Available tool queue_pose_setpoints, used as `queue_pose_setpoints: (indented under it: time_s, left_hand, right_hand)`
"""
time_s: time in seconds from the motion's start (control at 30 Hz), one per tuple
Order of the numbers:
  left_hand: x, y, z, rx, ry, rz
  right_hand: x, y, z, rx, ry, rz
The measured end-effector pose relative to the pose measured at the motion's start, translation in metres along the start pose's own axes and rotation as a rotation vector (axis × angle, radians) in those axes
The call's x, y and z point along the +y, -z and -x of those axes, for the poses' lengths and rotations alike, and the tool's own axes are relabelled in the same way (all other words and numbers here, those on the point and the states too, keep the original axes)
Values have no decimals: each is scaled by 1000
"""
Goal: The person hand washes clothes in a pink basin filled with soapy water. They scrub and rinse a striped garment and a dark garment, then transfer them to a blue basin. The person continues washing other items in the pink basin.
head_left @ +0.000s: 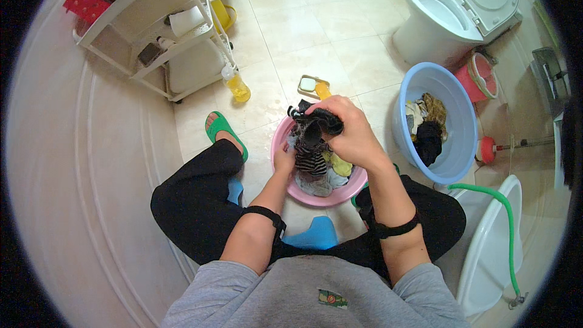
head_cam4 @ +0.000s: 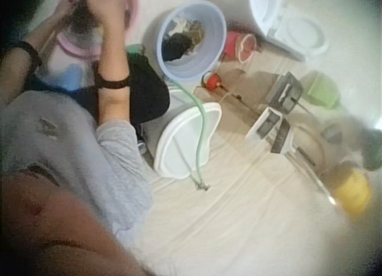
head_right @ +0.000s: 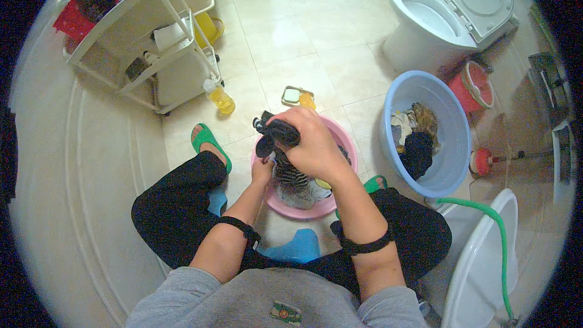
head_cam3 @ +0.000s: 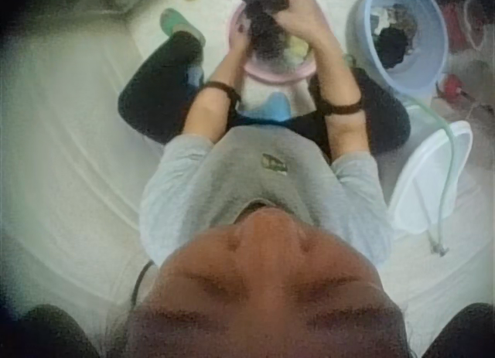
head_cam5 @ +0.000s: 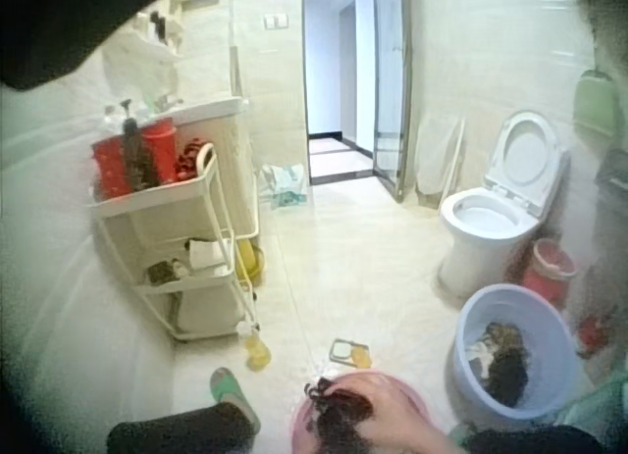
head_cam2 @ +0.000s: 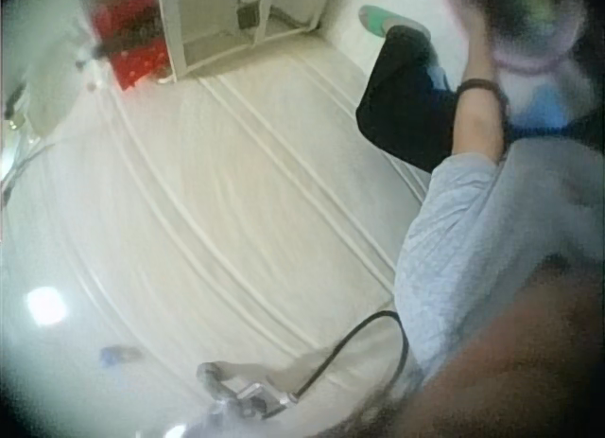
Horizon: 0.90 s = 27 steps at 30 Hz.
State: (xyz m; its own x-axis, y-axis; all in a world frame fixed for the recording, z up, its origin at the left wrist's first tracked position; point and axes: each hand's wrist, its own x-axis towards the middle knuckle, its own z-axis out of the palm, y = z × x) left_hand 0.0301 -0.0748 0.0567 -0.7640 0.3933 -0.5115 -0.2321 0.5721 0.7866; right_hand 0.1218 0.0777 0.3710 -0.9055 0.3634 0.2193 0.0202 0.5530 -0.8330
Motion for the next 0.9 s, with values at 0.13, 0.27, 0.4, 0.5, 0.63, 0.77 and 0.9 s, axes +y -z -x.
queue_pose_setpoints:
  time_s: [0.13,0.27,0.4,0.5,0.63,0.77,0.9]
  left_hand:
    - [4,4,10,47,-80,56]
    - [13,5,8,-81,-34,84]
    - [15,1,4,-138,21,201]
    - [10,-7,3,-55,90,432]
    - [3,-14,3,45,169,536]
    - [3,-21,2,34,-54,-41]
    - [12,-35,-3,60,-271,-401]
  right_hand:
    - [-60,19,-2,65,181,-43]
    - [-95,34,0,194,352,-105]
    - [-93,51,2,260,438,-71]
    - [-56,48,6,225,331,-199]
    - [30,19,18,69,-120,-338]
    - [126,-31,24,45,-378,-152]
    - [199,-68,34,119,-347,193]
